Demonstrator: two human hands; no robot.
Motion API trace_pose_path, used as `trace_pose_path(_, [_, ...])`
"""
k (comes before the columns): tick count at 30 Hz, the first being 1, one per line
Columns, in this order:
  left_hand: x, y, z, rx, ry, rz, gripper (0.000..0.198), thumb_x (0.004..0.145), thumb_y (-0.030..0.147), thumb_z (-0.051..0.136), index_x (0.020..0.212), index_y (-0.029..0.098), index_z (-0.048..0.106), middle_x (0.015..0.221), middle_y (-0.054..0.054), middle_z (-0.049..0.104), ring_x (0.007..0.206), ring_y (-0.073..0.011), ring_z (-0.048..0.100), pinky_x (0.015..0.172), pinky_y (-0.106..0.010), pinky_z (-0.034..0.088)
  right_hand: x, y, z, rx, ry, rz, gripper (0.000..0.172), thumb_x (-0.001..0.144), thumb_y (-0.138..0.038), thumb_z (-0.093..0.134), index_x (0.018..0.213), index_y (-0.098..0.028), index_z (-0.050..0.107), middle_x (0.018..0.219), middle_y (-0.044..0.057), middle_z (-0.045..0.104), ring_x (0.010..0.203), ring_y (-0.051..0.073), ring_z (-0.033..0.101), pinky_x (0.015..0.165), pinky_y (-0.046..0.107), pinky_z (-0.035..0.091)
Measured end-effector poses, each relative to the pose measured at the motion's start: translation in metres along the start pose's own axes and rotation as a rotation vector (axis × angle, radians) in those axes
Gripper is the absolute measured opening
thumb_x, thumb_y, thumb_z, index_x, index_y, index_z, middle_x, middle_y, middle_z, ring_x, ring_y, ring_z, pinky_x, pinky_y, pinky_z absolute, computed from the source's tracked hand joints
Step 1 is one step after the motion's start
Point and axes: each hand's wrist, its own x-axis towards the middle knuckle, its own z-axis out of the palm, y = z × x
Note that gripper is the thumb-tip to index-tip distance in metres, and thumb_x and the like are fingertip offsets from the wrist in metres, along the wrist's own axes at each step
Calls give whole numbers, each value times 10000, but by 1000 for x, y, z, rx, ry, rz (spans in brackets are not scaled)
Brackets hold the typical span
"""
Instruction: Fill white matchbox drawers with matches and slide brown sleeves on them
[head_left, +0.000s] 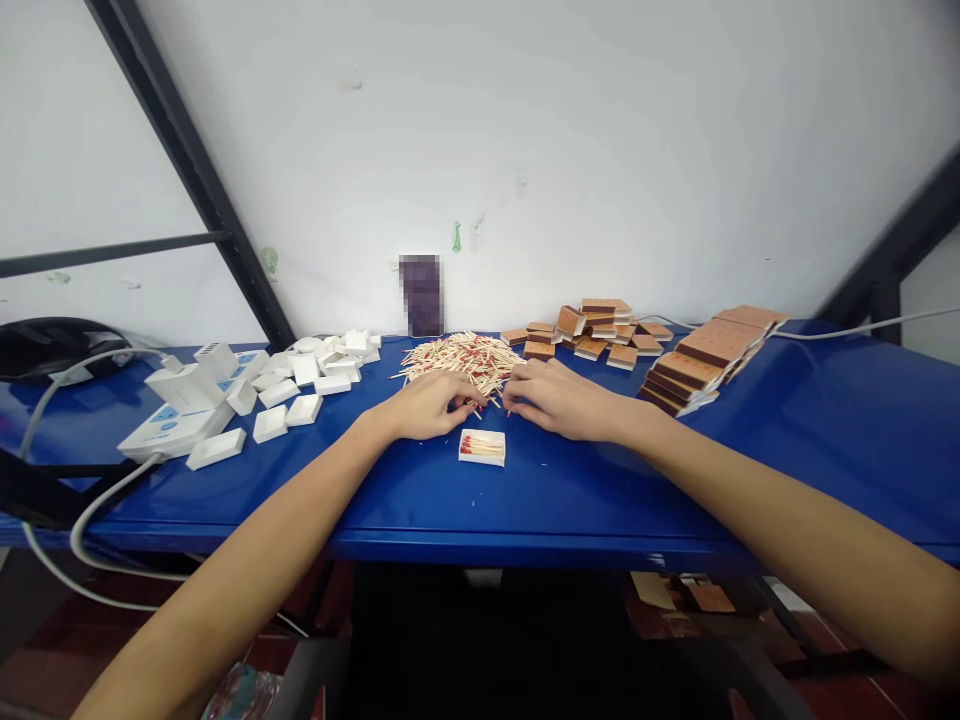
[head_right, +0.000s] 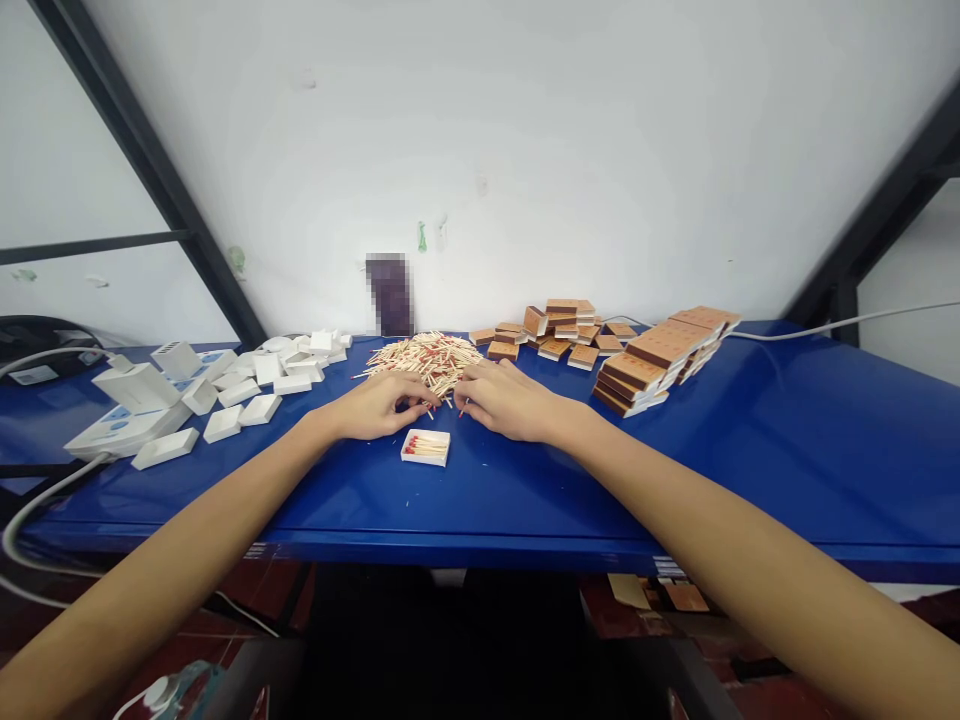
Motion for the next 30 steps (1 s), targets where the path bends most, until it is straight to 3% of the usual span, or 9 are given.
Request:
trace_pose_path(8, [0,-2,-1,79,-13,-66,269,875,212,545,1085,197,712,945,-46,697,868,-192,622,775,-305,455,0,-15,-6,32,-34,25,177,953,-184,460,913,-185,632,955,68,667,877,211,563,750,332,291])
trace_pose_path(18, [1,-7,0,27,-11,-62,215,915,229,538,1044,194,706,935,-42,704,865,-180,624,774,-295,447,2,-11,-1,172,-20,56,196,882,-74,485,958,-167,639,998,90,672,881,201,592,792,316,412])
trace_pose_path(30, [1,-6,0,10,-1,-68,182,941,285,535,954,183,685,914,-46,660,849,-181,595,745,-284,420,2,-17,-3,273,4,-12,169,844,-75,522,893,-188,638,885,41,680,775,159,591,696,272,411])
